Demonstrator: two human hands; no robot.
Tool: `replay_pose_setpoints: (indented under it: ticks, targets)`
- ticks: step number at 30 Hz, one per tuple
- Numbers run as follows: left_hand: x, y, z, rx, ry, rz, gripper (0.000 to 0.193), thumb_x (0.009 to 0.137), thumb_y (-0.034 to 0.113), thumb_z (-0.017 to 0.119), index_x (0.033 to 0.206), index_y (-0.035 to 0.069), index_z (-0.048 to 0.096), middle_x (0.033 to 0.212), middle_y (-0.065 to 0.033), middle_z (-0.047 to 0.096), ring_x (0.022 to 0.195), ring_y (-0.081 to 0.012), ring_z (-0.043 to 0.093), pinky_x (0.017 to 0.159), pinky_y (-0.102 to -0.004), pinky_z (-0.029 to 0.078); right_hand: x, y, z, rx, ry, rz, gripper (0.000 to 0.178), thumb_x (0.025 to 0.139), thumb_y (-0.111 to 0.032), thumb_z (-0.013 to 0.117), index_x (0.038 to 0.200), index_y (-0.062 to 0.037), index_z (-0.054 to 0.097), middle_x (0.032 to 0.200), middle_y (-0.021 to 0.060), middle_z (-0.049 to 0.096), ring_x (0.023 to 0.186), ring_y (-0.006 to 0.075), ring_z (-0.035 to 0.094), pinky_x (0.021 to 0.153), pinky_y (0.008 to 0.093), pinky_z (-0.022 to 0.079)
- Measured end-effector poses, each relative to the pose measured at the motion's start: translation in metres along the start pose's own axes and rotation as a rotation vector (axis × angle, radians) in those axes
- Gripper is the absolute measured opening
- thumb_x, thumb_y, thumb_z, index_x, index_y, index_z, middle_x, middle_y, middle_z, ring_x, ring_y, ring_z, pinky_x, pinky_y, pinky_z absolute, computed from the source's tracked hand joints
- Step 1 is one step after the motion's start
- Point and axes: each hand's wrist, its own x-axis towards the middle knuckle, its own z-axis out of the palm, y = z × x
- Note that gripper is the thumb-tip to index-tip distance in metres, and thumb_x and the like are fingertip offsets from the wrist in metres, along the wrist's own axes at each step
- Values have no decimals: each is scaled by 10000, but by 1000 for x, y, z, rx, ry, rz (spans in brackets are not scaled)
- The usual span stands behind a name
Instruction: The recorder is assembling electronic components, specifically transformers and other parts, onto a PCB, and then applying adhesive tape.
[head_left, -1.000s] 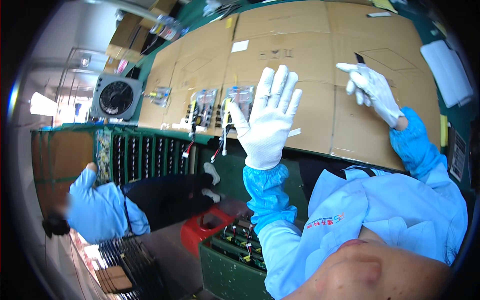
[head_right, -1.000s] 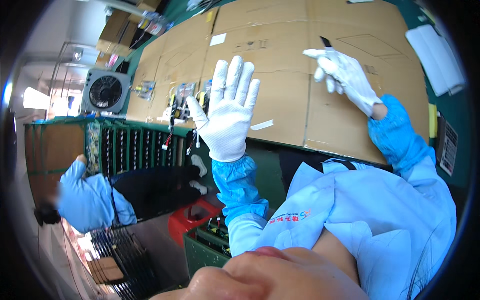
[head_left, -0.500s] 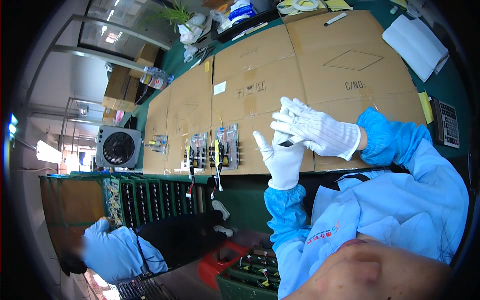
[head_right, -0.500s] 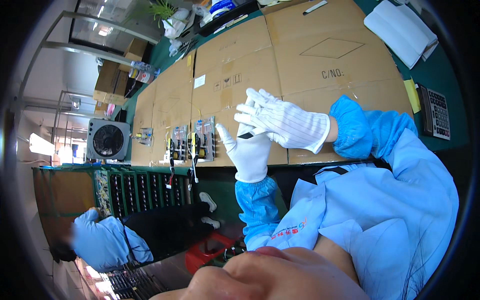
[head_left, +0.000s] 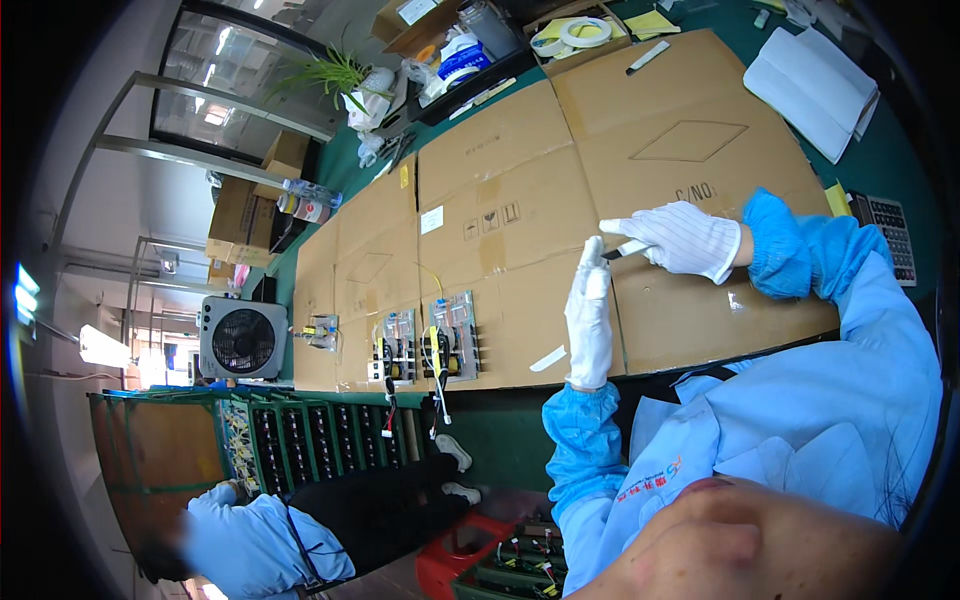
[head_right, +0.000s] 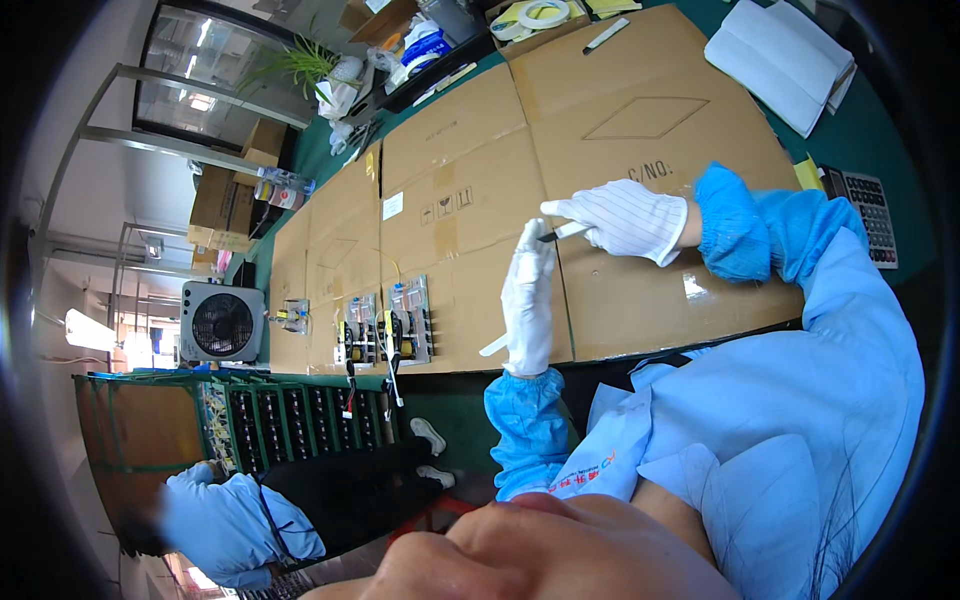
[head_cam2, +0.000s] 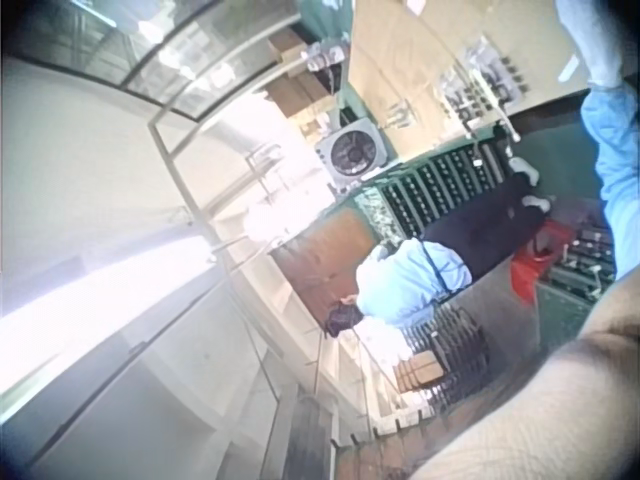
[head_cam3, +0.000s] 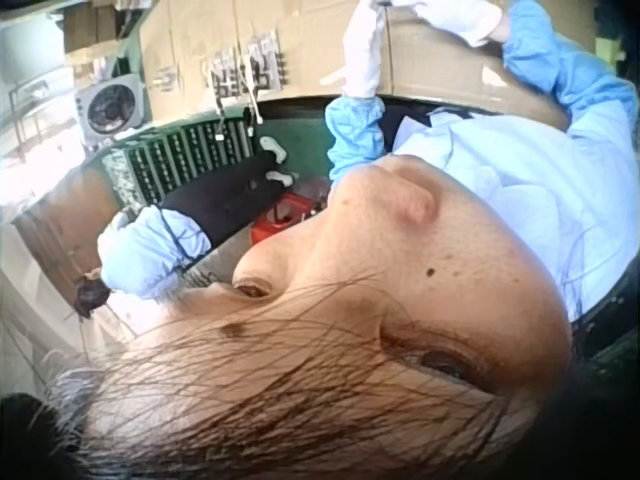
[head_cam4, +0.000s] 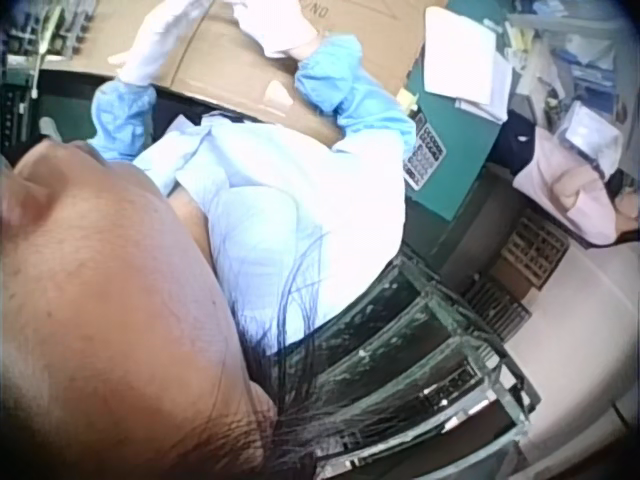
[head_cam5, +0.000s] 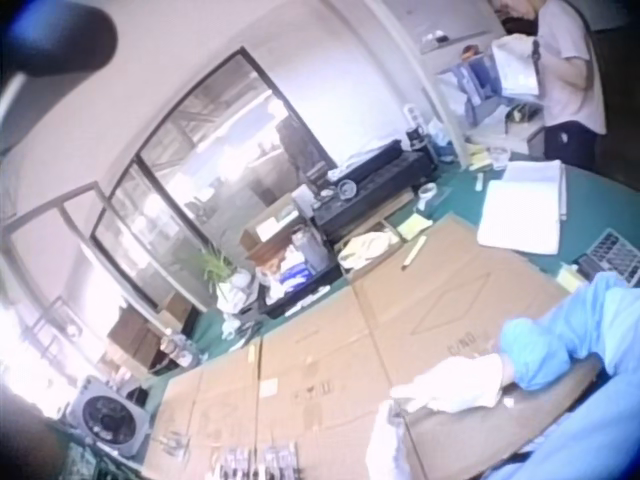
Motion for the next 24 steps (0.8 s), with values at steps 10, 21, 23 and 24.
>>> replay_pose_setpoints:
  ticks: [10, 21, 23, 24]
  targets:
    - [42, -21, 13, 437, 103, -34, 524, 1044, 249, 565, 1476, -31, 463, 1517, -152, 486, 1417, -249, 434, 1164, -371, 349, 25, 66, -30, 125, -234, -73, 420, 917, -285, 622, 1252, -34, 651, 1082, 199, 706, 1015, 398, 663, 893, 457, 531]
    - [106, -76, 12, 774, 222, 377, 304, 1032, 113, 514, 1290, -5, 623, 1298, -171, 646, 1149, -281, 636, 971, -364, 526, 246, 306, -111, -359, 446, 399, 425, 974, -392, 520, 1178, -53, 673, 1144, 238, 680, 1066, 405, 653, 926, 485, 516]
    - [106, -73, 17, 718, 194, 300, 302, 1025, 105, 517, 1284, -1, 631, 1319, -178, 637, 1223, -327, 603, 1057, -403, 468, 271, 355, -119, -532, 428, 539, 509, 973, -347, 517, 1430, -123, 517, 1242, 215, 664, 1121, 389, 643, 965, 497, 496]
    - [106, -69, 20, 712, 198, 296, 302, 1025, 105, 517, 1284, -1, 631, 1319, -178, 637, 1223, -327, 603, 1057, -403, 468, 282, 371, -123, -537, 421, 537, 509, 973, -347, 517, 1430, -123, 517, 1242, 215, 664, 1121, 389, 643, 965, 497, 496]
